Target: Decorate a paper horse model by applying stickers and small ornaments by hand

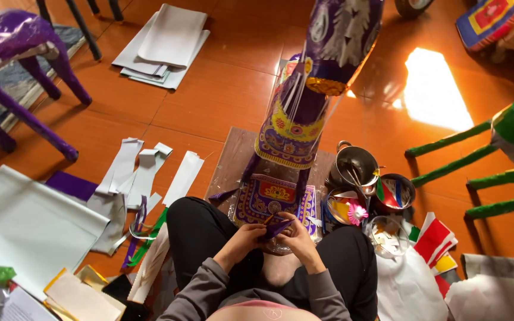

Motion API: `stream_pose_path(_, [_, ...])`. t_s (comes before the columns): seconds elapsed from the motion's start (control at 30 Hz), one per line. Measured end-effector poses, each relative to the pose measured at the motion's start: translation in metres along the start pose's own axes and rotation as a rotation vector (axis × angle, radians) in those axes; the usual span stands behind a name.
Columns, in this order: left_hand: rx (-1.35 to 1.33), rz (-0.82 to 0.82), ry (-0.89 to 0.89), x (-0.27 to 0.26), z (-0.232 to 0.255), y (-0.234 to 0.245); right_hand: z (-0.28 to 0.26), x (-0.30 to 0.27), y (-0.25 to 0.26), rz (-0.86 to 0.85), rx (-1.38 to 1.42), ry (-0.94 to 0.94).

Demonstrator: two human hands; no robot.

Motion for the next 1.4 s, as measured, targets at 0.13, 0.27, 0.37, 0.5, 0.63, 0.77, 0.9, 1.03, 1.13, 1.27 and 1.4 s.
stream_pose_path(0.13, [0.009,-0.060,-0.010,-0.018,0.012,-0.009,-0.025,-0.002,-0.012,-0.059,-0.201,-0.100])
stream_pose_path(0.27, [-0.110,-0.064,-0.029,-0.010,0.013,-0.001,-0.024,-0.003,-0.010,-0.163,-0.661,0.082])
stream_pose_path(0.37, [-0.157,-0.049,-0.007,-0.013,0.013,-0.001,-0.018,-0.006,-0.020,-0.223,-0.778,0.310])
stream_pose_path(0.5, [-0.103,-0.071,-0.018,-0.021,0.014,-0.005,-0.009,-0.010,-0.022,-0.267,-0.875,0.583])
stream_pose_path(0.63, [-0.116,-0.097,-0.013,-0.016,0.009,-0.003,-0.004,-0.010,-0.018,-0.274,-0.897,0.600])
stream_pose_path(0.77, [-0.120,-0.100,0.040,-0.016,0.006,-0.002,0.002,-0.013,-0.015,-0.296,-0.933,0.675])
stream_pose_path(0.9, [-0.154,-0.088,0.030,-0.022,0.010,-0.006,-0.011,-0.010,-0.019,-0.252,-0.889,0.650])
stream_pose_path(1.03, [-0.181,0.006,0.022,0.019,-0.014,0.021,-0.016,-0.008,-0.016,-0.184,-0.818,0.633])
stream_pose_path(1.13, [-0.258,0.045,0.022,0.014,-0.017,0.023,-0.015,-0.010,-0.010,-0.111,-0.748,0.581])
stream_pose_path(1.27, [-0.256,0.036,0.046,-0.014,-0.003,0.012,-0.013,-0.012,-0.006,-0.034,-0.643,0.414])
stream_pose_path(1.4, [-0.288,0.014,0.067,-0.017,0.002,0.008,-0.014,-0.013,-0.005,0.036,-0.508,0.332])
Point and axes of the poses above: each hand's wrist, its own x-axis towards the middle knuckle, its own y-axis out of the back of the hand, z = x × y, the point moved 5 cm from there along x, towards the middle knuckle, and after that the axes turned 15 degrees about y, right-handed, at the moved point
